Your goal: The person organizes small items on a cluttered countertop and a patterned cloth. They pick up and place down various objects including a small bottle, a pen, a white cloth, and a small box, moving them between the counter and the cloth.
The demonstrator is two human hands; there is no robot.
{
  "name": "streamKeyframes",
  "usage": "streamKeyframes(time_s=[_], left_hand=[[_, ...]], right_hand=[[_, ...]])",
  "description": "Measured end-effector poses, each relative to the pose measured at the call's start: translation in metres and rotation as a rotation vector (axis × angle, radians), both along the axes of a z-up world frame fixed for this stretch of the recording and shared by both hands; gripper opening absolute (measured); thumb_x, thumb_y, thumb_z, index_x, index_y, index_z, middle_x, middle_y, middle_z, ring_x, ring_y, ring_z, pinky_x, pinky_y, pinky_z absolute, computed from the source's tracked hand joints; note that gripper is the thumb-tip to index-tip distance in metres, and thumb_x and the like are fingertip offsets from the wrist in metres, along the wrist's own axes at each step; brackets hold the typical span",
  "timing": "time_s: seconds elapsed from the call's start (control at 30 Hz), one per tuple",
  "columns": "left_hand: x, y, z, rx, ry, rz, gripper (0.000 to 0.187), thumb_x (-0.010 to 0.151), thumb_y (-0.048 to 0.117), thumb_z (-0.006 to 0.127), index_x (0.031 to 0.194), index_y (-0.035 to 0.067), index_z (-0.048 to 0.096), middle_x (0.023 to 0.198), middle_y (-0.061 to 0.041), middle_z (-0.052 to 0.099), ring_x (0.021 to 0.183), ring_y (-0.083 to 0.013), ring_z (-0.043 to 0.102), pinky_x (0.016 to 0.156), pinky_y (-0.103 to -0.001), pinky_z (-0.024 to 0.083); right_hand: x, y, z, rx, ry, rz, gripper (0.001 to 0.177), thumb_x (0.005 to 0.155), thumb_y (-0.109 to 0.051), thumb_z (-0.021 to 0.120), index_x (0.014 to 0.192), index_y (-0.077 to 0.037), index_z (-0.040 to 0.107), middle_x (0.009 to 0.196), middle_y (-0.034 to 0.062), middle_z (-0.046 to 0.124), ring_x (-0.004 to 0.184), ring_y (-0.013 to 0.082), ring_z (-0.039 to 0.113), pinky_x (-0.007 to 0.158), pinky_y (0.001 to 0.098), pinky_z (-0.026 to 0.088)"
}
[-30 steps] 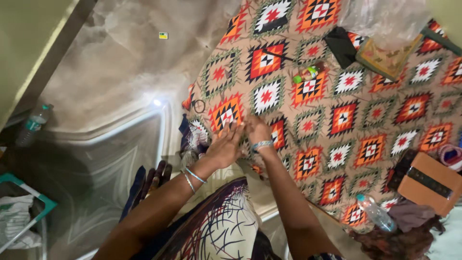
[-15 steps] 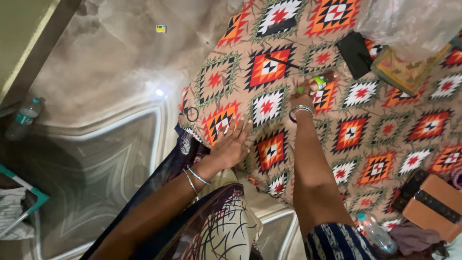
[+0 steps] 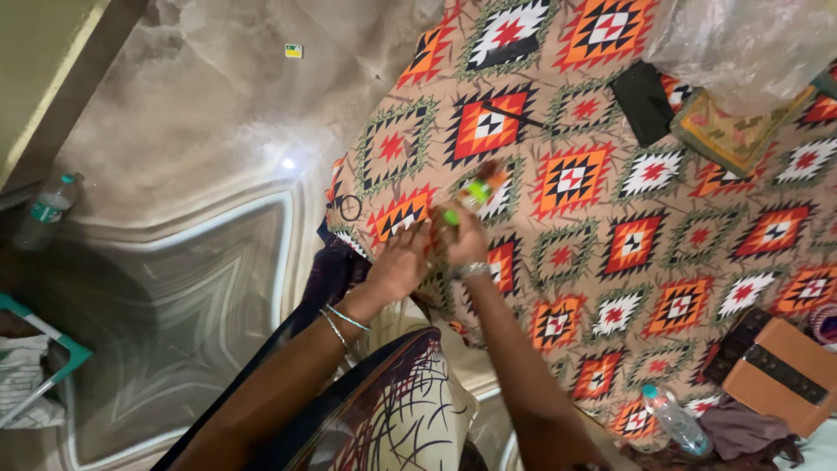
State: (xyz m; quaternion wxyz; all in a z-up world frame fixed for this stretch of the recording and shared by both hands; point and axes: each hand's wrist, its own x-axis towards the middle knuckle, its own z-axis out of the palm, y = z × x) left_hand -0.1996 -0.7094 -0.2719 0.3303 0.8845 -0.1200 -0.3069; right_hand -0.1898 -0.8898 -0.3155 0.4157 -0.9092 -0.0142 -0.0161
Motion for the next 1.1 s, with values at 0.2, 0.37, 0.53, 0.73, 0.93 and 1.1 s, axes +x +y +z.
streamKeyframes(time_s=[0.2,0.37,0.53,0.73,0.93,1.1], left_hand=[[0.007,0.02,0.011,-0.087,-0.178,0.105,0.067,0.084,0.011,0.066,0.147,0.005,0.045,0.137,-0.022,0.056,0.123,-0.0413,0.055,0.102,-0.051,0.044],[0.003,0.021,-0.001,-0.225,-0.057,0.263,0.057,0.085,0.003,0.061,0.141,0.01,0.055,0.127,-0.018,0.065,0.116,-0.0383,0.063,0.099,-0.044,0.051],[-0.018,0.009,-0.031,-0.168,-0.109,0.289,0.057,0.084,0.012,0.066,0.14,0.01,0.054,0.13,-0.018,0.059,0.122,-0.0404,0.058,0.104,-0.047,0.05],[-0.052,0.021,-0.065,0.167,0.259,0.428,0.086,0.082,0.035,0.076,0.151,0.01,0.029,0.155,-0.02,0.037,0.135,-0.0438,0.038,0.1,-0.064,0.036],[-0.124,0.033,-0.128,-0.376,0.36,0.523,0.108,0.079,0.035,0.081,0.16,0.006,0.016,0.144,-0.025,0.05,0.135,-0.0398,0.046,0.112,-0.05,0.039],[-0.139,0.017,-0.164,-0.531,0.316,0.451,0.104,0.082,0.025,0.083,0.158,0.002,0.016,0.15,-0.029,0.045,0.138,-0.0383,0.047,0.11,-0.042,0.04]], right_hand=[[-0.024,0.05,0.057,0.283,0.385,-0.126,0.053,0.088,-0.005,0.061,0.139,-0.018,0.056,0.108,0.0152,0.074,0.088,0.03,0.075,0.075,0.0379,0.06],[-0.021,0.033,0.031,-0.021,0.311,0.144,0.019,0.097,-0.012,0.068,0.117,-0.013,0.07,0.095,0.016,0.073,0.083,0.0355,0.072,0.074,0.0424,0.057],[-0.005,0.012,0.005,0.028,0.18,0.321,0.018,0.088,-0.013,0.068,0.106,-0.011,0.069,0.1,0.0148,0.073,0.087,0.0345,0.071,0.077,0.0421,0.058],[0.019,-0.011,-0.07,-0.183,0.296,0.19,0.03,0.082,-0.012,0.07,0.112,-0.012,0.071,0.102,0.0207,0.068,0.083,0.0401,0.068,0.074,0.0465,0.056],[0.054,-0.035,-0.119,-0.242,0.27,0.03,0.026,0.088,-0.006,0.064,0.113,-0.013,0.069,0.108,0.0196,0.067,0.091,0.0398,0.067,0.081,0.0476,0.056],[0.121,-0.07,-0.103,-0.357,0.017,-0.061,0.038,0.086,-0.002,0.066,0.124,-0.009,0.066,0.116,0.0208,0.063,0.107,0.0409,0.062,0.095,0.0484,0.052]])
